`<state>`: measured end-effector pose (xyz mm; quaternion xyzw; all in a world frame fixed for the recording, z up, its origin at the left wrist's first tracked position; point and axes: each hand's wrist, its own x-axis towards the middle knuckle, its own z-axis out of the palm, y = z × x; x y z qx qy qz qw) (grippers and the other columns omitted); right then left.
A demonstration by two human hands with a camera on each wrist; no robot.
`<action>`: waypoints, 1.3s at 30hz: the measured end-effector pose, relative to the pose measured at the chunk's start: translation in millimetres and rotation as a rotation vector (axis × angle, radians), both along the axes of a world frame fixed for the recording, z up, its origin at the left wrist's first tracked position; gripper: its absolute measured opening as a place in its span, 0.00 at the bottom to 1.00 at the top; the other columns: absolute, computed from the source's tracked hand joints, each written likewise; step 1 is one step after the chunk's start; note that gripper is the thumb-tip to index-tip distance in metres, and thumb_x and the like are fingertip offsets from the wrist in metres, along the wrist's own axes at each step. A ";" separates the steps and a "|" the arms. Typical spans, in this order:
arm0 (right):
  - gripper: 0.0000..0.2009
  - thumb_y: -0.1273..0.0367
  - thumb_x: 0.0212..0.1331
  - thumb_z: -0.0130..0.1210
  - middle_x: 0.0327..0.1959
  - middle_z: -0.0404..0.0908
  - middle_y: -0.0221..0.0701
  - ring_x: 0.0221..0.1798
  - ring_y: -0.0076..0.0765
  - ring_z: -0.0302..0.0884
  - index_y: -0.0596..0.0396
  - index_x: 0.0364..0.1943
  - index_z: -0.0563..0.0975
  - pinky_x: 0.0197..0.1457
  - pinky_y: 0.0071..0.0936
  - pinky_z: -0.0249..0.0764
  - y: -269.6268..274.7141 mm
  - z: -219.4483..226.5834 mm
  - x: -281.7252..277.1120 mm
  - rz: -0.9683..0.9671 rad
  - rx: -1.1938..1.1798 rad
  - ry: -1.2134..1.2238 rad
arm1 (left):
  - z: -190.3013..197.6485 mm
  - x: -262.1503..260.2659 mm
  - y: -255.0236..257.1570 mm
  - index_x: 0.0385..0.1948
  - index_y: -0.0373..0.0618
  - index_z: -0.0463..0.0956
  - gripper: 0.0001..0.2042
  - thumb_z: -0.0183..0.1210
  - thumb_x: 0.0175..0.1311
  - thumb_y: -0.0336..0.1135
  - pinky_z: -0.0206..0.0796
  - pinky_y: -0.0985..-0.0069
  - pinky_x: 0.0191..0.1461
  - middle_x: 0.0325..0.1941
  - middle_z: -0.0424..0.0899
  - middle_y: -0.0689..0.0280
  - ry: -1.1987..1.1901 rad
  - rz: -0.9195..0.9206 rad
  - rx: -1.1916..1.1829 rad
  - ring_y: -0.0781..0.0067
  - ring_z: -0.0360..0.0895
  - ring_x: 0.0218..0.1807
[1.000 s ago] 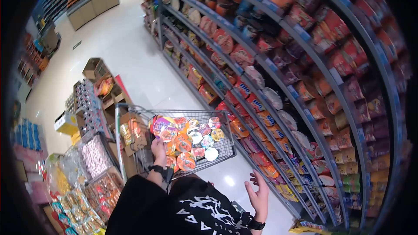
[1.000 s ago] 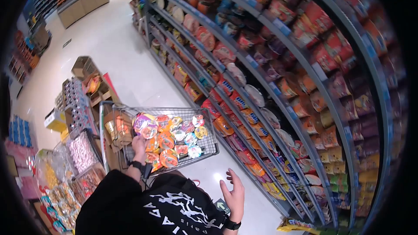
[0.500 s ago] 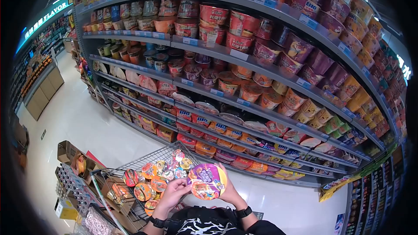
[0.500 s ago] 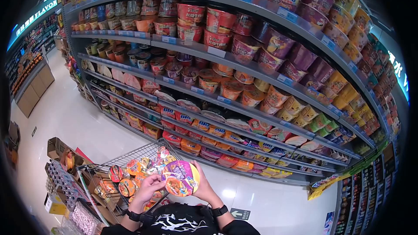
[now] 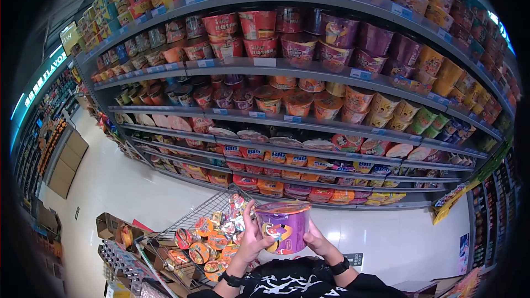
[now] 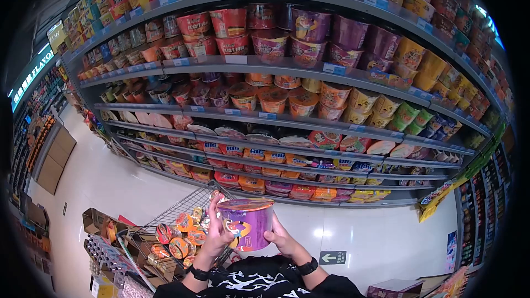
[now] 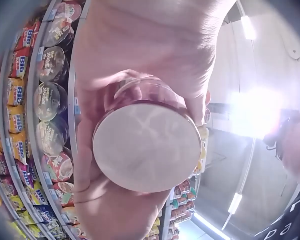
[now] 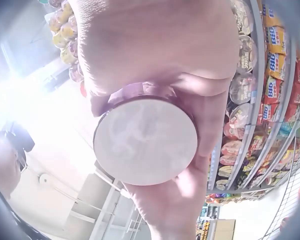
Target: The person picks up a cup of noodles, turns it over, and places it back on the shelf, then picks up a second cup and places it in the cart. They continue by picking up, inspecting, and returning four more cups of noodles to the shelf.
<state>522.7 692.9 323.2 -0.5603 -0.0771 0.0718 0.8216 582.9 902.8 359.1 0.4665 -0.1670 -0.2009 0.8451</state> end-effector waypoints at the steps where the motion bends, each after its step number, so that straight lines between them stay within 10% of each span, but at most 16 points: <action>1: 0.59 0.39 0.64 0.58 0.85 0.39 0.44 0.87 0.42 0.36 0.60 0.82 0.34 0.86 0.38 0.36 -2.4 5.8 0.5 -0.015 -0.014 -0.027 | 1.1 -1.8 -4.4 0.78 0.47 0.35 0.56 0.75 0.59 0.40 0.53 0.63 0.80 0.75 0.61 0.52 -0.027 0.015 -0.017 0.59 0.61 0.77; 4: 0.58 0.39 0.68 0.54 0.86 0.34 0.45 0.88 0.41 0.28 0.59 0.81 0.28 0.86 0.37 0.29 -17.3 -1.3 -1.1 -0.075 -0.164 -0.088 | -23.9 -4.1 -11.2 0.78 0.46 0.38 0.53 0.73 0.62 0.47 0.55 0.65 0.79 0.75 0.62 0.51 0.065 0.017 0.066 0.59 0.64 0.76; 8: 0.54 0.45 0.73 0.53 0.83 0.46 0.48 0.70 0.39 0.71 0.53 0.81 0.26 0.70 0.34 0.67 -34.0 0.5 -15.3 0.003 -0.179 0.042 | -65.2 -2.3 -15.8 0.75 0.45 0.55 0.32 0.53 0.78 0.53 0.61 0.68 0.76 0.72 0.70 0.59 0.398 0.025 0.015 0.68 0.69 0.73; 9: 0.53 0.55 0.73 0.59 0.68 0.72 0.48 0.50 0.30 0.81 0.52 0.82 0.27 0.55 0.27 0.75 -37.0 -17.7 -16.8 -0.012 -0.068 0.041 | -51.3 -3.8 -19.1 0.72 0.44 0.63 0.28 0.44 0.83 0.55 0.65 0.67 0.74 0.70 0.75 0.61 0.455 0.006 0.022 0.70 0.74 0.70; 12: 0.52 0.60 0.70 0.63 0.54 0.82 0.41 0.42 0.24 0.80 0.56 0.82 0.33 0.52 0.21 0.73 -43.7 0.9 -25.3 0.021 -0.091 0.144 | -35.3 -12.3 -29.2 0.70 0.41 0.67 0.31 0.39 0.82 0.59 0.73 0.69 0.69 0.66 0.81 0.57 0.505 0.002 0.024 0.67 0.80 0.65; 13: 0.52 0.70 0.67 0.65 0.35 0.84 0.31 0.37 0.24 0.82 0.57 0.82 0.36 0.50 0.19 0.75 -40.1 1.8 -26.0 -0.058 0.053 0.185 | -38.0 -15.7 -35.6 0.66 0.38 0.71 0.34 0.39 0.81 0.62 0.79 0.65 0.64 0.60 0.84 0.54 0.528 0.079 0.044 0.61 0.85 0.59; 18: 0.48 0.59 0.69 0.65 0.40 0.86 0.40 0.41 0.31 0.86 0.60 0.80 0.43 0.50 0.27 0.79 -59.9 -24.3 -34.2 -0.078 0.066 0.201 | -53.4 -30.4 -39.8 0.68 0.45 0.70 0.34 0.37 0.80 0.66 0.84 0.66 0.47 0.58 0.85 0.58 0.432 0.062 0.294 0.69 0.87 0.55; 22: 0.49 0.59 0.70 0.64 0.40 0.85 0.40 0.41 0.29 0.83 0.56 0.81 0.39 0.48 0.24 0.76 -71.1 -18.3 -45.5 0.021 -0.019 0.127 | -48.8 -45.8 -50.0 0.68 0.40 0.70 0.33 0.36 0.83 0.61 0.75 0.68 0.65 0.63 0.82 0.56 0.442 0.173 0.207 0.67 0.82 0.62; 26: 0.56 0.52 0.69 0.63 0.50 0.83 0.42 0.49 0.30 0.79 0.52 0.82 0.29 0.56 0.29 0.70 -76.5 -10.9 -53.2 0.090 -0.061 0.070 | -28.7 -55.3 -51.9 0.66 0.41 0.68 0.22 0.49 0.81 0.47 0.70 0.77 0.62 0.58 0.80 0.64 0.251 0.270 0.147 0.79 0.78 0.57; 27: 0.57 0.49 0.68 0.62 0.69 0.70 0.51 0.66 0.39 0.73 0.50 0.82 0.27 0.70 0.35 0.64 -75.5 -3.9 -53.9 0.114 -0.039 0.080 | -27.8 -54.8 -51.5 0.66 0.41 0.68 0.22 0.49 0.81 0.47 0.70 0.77 0.62 0.58 0.80 0.64 0.254 0.266 0.155 0.79 0.78 0.57; 33: 0.57 0.49 0.67 0.61 0.86 0.27 0.46 0.87 0.45 0.36 0.50 0.82 0.26 0.85 0.38 0.38 -68.1 -22.9 -44.2 0.016 0.069 0.001 | -14.1 -47.6 -56.7 0.66 0.40 0.66 0.24 0.60 0.73 0.39 0.64 0.73 0.70 0.65 0.73 0.60 -0.151 0.244 0.317 0.74 0.74 0.59; 39: 0.64 0.60 0.55 0.75 0.82 0.50 0.49 0.80 0.44 0.59 0.58 0.82 0.32 0.79 0.40 0.60 -60.5 10.0 -31.5 -0.255 0.000 0.017 | -27.6 -32.3 -61.9 0.70 0.37 0.61 0.28 0.62 0.73 0.34 0.69 0.71 0.68 0.69 0.71 0.58 -0.017 0.260 0.351 0.70 0.73 0.65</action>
